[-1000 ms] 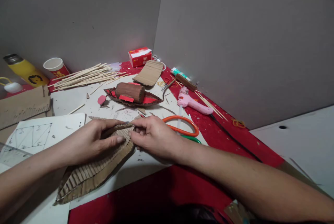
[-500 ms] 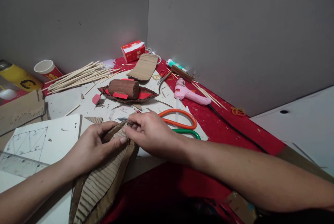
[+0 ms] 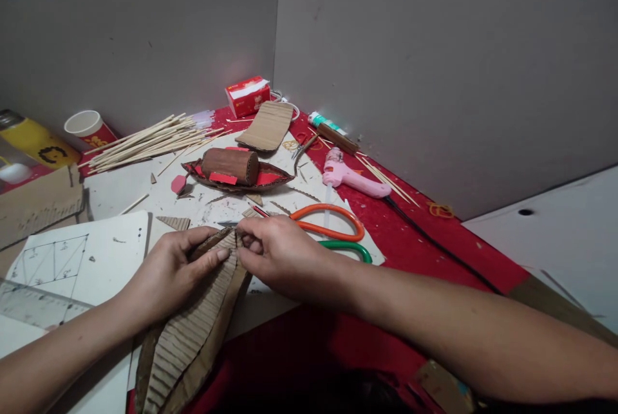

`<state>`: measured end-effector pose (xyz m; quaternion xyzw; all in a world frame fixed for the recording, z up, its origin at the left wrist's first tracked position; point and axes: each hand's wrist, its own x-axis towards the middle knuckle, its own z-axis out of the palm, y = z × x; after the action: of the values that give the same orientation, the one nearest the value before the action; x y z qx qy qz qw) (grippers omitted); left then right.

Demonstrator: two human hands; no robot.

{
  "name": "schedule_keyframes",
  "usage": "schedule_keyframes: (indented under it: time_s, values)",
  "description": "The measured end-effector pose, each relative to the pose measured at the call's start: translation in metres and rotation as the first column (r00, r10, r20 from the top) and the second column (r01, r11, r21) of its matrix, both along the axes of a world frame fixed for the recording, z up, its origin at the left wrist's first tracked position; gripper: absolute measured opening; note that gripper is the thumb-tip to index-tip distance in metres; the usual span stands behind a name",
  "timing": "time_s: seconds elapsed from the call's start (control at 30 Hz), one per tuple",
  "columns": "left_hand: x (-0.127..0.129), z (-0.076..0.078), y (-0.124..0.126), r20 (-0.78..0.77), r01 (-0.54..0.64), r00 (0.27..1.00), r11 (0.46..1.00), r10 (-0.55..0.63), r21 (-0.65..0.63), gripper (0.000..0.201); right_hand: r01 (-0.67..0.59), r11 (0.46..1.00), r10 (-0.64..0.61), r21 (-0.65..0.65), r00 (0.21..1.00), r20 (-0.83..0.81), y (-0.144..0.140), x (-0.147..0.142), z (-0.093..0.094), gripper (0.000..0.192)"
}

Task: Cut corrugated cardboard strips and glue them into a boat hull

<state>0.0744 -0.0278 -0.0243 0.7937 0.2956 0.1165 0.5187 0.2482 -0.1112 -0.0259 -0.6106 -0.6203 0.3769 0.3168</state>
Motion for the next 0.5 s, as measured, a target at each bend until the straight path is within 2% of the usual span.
schedule_keyframes:
  time_s: [0.23, 0.4, 0.5]
  values:
    - [-0.002, 0.000, -0.001, -0.083, 0.003, 0.996, 0.995, 0.006, 0.104, 0.019, 0.089, 0.994, -0.092, 0.066, 0.995, 0.049, 0.003, -0.006, -0.015, 0.017]
    - [-0.001, 0.002, 0.002, -0.032, 0.010, 0.999, 0.999, -0.009, 0.040, 0.019, 0.035, 0.998, -0.036, 0.043, 0.999, 0.013, 0.002, -0.004, -0.008, 0.016]
    - [0.001, 0.003, 0.001, 0.000, 0.006, 1.000, 1.000, -0.006, 0.022, 0.019, 0.060, 0.997, -0.060, 0.047, 0.998, -0.003, 0.002, -0.003, -0.003, 0.019]
